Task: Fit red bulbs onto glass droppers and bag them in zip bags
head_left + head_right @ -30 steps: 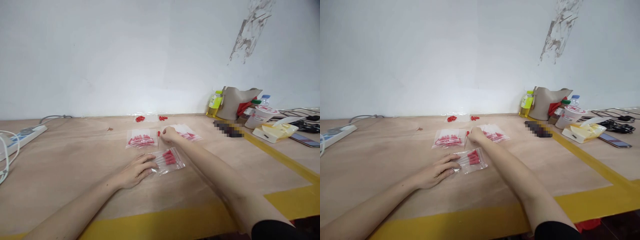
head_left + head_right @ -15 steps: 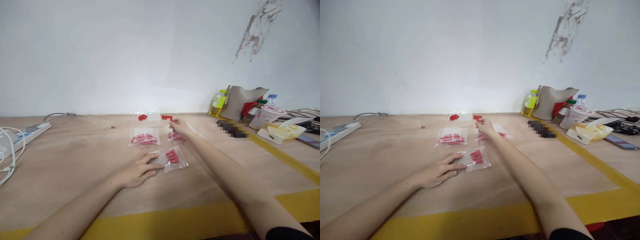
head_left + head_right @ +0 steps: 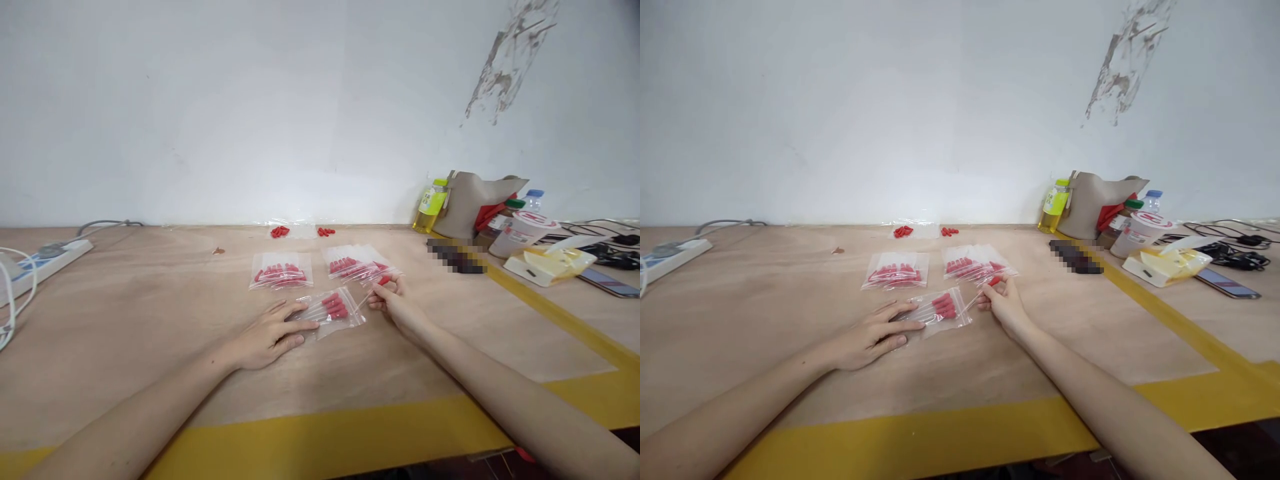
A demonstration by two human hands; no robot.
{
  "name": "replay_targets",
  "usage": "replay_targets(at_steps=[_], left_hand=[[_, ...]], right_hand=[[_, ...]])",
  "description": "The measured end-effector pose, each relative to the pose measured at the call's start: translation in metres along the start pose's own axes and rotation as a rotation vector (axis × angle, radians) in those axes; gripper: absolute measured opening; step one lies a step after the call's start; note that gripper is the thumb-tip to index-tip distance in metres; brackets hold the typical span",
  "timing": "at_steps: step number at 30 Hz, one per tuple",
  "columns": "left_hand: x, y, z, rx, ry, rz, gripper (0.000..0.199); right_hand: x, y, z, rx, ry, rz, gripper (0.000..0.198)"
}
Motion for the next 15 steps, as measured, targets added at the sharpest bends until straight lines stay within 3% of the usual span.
replay_targets(at_steps=[3,6,15], left_hand=[[0.001,0.001,0.000,-0.011,-0.012,0.004,0.035],[0.001,0.002,0.000,-0.011,-0.029,0.003,0.037],[-0.003,0.004,0.000,-0.047,-0.062,-0.033,0.049]], right_hand=[[0.003,-0.013,-0.010,0.218,0.009,0.030,0.024],[0.004,-0.013,-0.015,0.321,0.086,-0.041,0.016],[0.007,-0.008,-0.006,0.224,0.396,-0.567,0.041]])
Point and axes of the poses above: each hand's wrist, its own z-axis towards the middle knuckle, its own x-axis out of the palm, y = z × x, the point moved 7 cm from there along z, towards the middle knuckle, and after that the axes turned 15 degrees about z, right-handed, at the moved point
